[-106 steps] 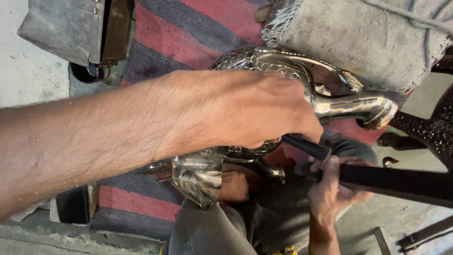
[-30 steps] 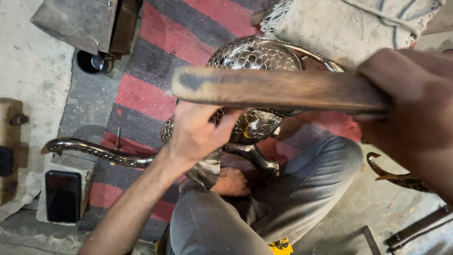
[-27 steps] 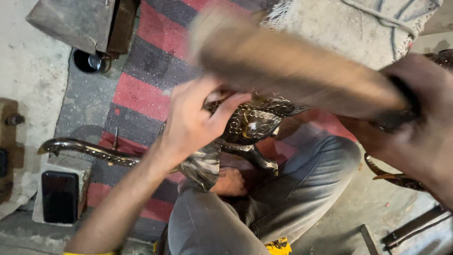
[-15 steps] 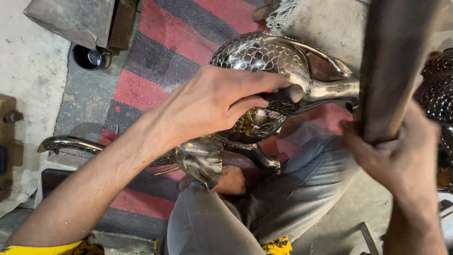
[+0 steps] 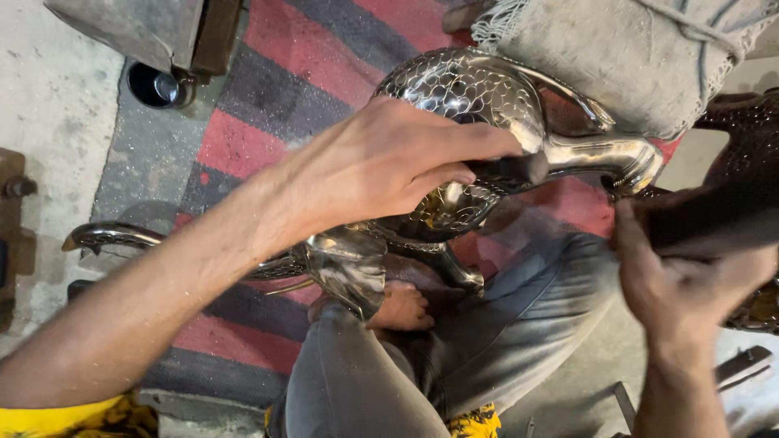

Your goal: The person sits on the floor with a brass elephant figurine on their lap and hammers a small punch against the figurine's surface using a wooden mallet, repositioning the punch repeatedly to work the metal detail. Other finished metal animal figurines sit on the mat nearby.

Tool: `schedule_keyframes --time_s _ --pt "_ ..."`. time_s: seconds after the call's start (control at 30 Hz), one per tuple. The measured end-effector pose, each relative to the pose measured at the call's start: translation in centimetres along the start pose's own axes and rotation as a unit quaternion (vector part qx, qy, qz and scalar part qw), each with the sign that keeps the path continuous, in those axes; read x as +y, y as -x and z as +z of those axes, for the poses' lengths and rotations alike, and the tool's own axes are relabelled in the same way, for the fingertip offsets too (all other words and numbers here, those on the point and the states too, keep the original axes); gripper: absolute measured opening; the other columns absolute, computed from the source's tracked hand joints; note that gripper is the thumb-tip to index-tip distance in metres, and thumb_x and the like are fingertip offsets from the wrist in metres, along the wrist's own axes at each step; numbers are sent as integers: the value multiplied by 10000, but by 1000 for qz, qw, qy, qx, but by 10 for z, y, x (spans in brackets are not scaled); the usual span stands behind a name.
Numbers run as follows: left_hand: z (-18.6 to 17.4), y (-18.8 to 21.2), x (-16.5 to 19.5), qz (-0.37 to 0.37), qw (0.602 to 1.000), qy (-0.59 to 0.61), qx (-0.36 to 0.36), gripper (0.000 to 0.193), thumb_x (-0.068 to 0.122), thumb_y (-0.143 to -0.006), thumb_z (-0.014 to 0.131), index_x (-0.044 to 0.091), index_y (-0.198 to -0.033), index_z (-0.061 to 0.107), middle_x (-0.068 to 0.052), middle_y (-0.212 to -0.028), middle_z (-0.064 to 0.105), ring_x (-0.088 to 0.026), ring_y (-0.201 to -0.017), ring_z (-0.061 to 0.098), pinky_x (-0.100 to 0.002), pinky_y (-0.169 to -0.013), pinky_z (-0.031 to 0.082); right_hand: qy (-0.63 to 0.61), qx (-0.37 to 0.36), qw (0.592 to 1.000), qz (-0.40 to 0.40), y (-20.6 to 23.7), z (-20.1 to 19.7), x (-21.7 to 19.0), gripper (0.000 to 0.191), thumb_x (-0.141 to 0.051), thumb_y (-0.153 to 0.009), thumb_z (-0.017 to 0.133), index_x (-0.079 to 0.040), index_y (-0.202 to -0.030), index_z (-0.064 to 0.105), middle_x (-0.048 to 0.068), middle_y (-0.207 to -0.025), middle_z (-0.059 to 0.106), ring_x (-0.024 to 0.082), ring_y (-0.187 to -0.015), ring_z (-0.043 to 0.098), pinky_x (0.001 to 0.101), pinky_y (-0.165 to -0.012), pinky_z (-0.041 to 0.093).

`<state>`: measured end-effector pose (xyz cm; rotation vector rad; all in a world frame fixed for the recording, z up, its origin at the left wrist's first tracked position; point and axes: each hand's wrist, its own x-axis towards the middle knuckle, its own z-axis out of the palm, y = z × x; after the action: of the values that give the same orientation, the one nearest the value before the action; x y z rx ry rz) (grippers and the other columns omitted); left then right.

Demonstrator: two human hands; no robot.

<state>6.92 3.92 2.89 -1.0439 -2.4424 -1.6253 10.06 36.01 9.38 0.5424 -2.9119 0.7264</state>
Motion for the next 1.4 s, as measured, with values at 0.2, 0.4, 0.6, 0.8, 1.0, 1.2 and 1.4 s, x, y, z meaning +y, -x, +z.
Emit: schedule_keyframes --time_s 0.2,0.4,0.6,0.8,1.0,1.2,1.4 --pt "3 -19 -10 49 993 -26 -102 481 15 -902 688 209 -1336 612 -84 -814 735 -302 -721 733 -441 -626 564 -91 72 992 47 38 38 11 232 47 -1049 776 -60 -920 616 57 -763 642 169 -655 608 325 -706 521" --pt "-3 -37 -7 46 974 -81 -205 493 39 -855 719 241 -1300 656 -99 -751 743 -303 -716 739 -448 -625 575 -110 174 969 133 75 83 9 266 -19 -997 794 16 -1057 538 130 -911 645 215 -788 611 334 -748 539" --pt "-5 -46 2 37 968 -89 -232 556 -46 -747 707 236 -1225 685 -83 -776 751 -269 -723 748 -416 -589 584 -109 170 967 156 91 109 9 178 19 -995 760 10 -1012 583 109 -889 666 181 -783 640 331 -781 548" --pt "-1 -51 -2 23 969 -39 -242 613 -96 -835 647 262 -1332 678 -100 -851 769 -233 -710 760 -362 -604 594 -126 117 966 193 91 110 11 217 71 -908 748 49 -1063 597 104 -919 662 185 -799 647 324 -745 549" --pt "-3 -55 -9 16 988 17 -150 445 92 -836 807 128 -1269 710 -161 -832 754 -296 -747 758 -444 -692 578 -317 148 900 261 96 109 19 158 93 -986 694 24 -1045 564 111 -901 648 178 -773 659 306 -728 571" --pt "1 -70 -5 -12 971 -32 -238 495 9 -779 753 229 -1222 730 -77 -917 773 -275 -893 739 -446 -743 581 -370 180 873 262 99 117 24 201 114 -1011 656 21 -1117 514 124 -914 659 188 -765 674 342 -775 603" --pt "0 -72 -4 12 971 -44 -235 482 55 -726 796 249 -1162 734 -75 -940 731 -300 -941 700 -452 -730 569 -314 199 886 277 99 115 29 206 90 -1028 680 35 -1141 516 141 -919 678 202 -769 690 327 -725 597"
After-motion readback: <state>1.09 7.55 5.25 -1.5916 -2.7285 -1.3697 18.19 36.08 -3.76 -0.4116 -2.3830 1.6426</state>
